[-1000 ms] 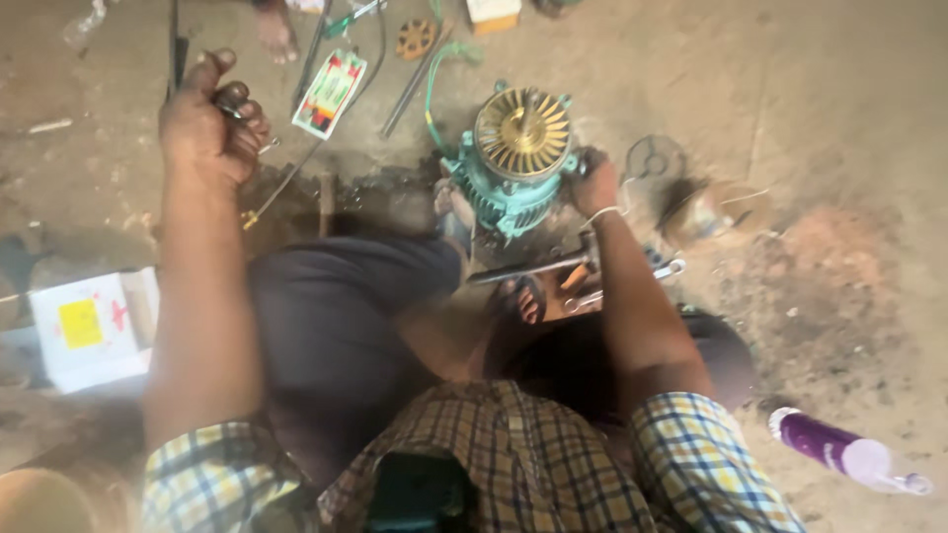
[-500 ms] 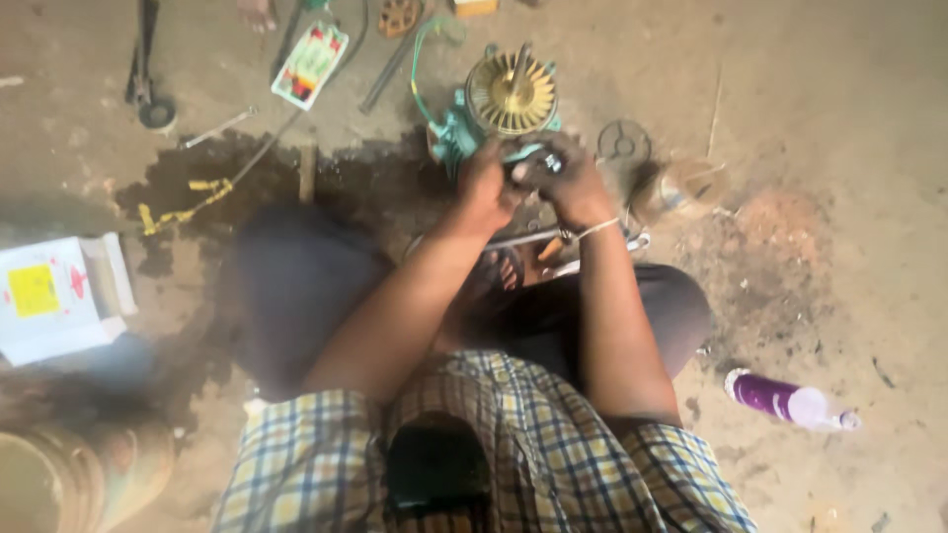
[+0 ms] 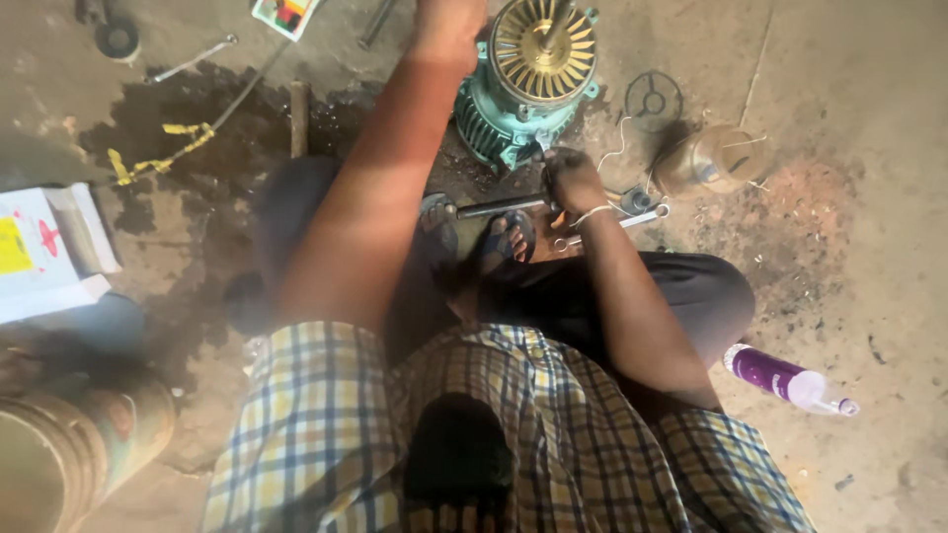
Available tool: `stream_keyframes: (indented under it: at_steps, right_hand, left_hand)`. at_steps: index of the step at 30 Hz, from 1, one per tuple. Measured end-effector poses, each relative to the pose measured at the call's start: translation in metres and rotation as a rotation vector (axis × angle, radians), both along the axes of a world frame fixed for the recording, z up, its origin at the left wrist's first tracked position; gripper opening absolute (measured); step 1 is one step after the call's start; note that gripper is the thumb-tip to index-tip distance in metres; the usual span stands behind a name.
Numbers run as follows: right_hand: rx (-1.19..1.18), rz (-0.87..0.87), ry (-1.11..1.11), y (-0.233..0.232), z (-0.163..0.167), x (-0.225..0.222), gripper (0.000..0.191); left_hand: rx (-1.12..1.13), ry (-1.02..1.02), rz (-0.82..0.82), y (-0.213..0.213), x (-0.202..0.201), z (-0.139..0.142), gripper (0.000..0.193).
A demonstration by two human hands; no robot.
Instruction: The person sits on the floor and uses a wrench and a hammer to work on a teal electric motor. They repeatedly tighten bolts on the motor housing and tap the fan area with a hammer, occasionally rotating the fan by hand.
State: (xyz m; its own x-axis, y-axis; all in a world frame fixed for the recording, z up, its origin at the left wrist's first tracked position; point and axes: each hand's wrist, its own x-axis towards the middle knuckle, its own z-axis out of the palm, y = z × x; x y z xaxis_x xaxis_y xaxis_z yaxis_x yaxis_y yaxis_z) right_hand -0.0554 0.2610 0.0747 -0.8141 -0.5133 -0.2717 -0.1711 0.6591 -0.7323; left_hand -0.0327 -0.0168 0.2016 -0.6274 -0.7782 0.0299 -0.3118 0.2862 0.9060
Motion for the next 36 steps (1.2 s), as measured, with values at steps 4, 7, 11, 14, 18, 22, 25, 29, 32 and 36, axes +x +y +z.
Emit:
stream_keyframes:
  at_steps: [4, 7, 11, 14, 18, 22, 25, 29, 32, 36]
  right_hand:
    - [-0.182, -0.121, -0.293, -0.005, 0.008, -0.02, 0.012]
    - [-0.152, 0.014, -0.228, -0.008, 0.014, -0.029, 0.01]
    - [-0.107, 0.012, -0.233, -0.009, 0.025, -0.036, 0.016]
    - [0.049, 0.114, -0.163, -0.009, 0.038, -0.048, 0.02]
    - [0.113, 0.179, -0.103, -0.011, 0.048, -0.052, 0.028]
    - [-0.269, -0.245, -0.426, -0.035, 0.032, -0.01, 0.01]
    - [-0.591, -0.515, -0.699, -0.08, 0.004, 0.049, 0.011]
    - [-0.447, -0.25, -0.84, -0.113, -0.01, 0.095, 0.018]
    - [-0.26, -0.092, -0.554, -0.08, -0.008, 0.08, 0.023]
    - [0.123, 0.124, 0.212, -0.014, 0.014, 0.001, 0.021]
  left_hand:
    - [-0.054, -0.206, 0.085, 0.011, 0.004, -0.021, 0.023]
    - [-0.181, -0.197, 0.115, 0.019, 0.002, -0.032, 0.029]
    - [-0.198, -0.014, -0.008, 0.022, -0.001, -0.044, 0.033]
    - [-0.232, -0.045, -0.073, 0.023, -0.004, -0.052, 0.035]
    - [-0.182, -0.038, -0.112, 0.022, -0.005, -0.061, 0.032]
    - [-0.125, 0.13, -0.125, 0.021, -0.007, -0.069, 0.028]
    - [-0.074, 0.061, -0.154, 0.02, -0.01, -0.074, 0.028]
    - [-0.113, -0.107, -0.183, 0.021, -0.012, -0.074, 0.031]
    - [0.001, -0.06, -0.132, 0.025, -0.005, -0.07, 0.032]
    - [0.081, -0.14, -0.153, 0.026, 0.0, -0.067, 0.033]
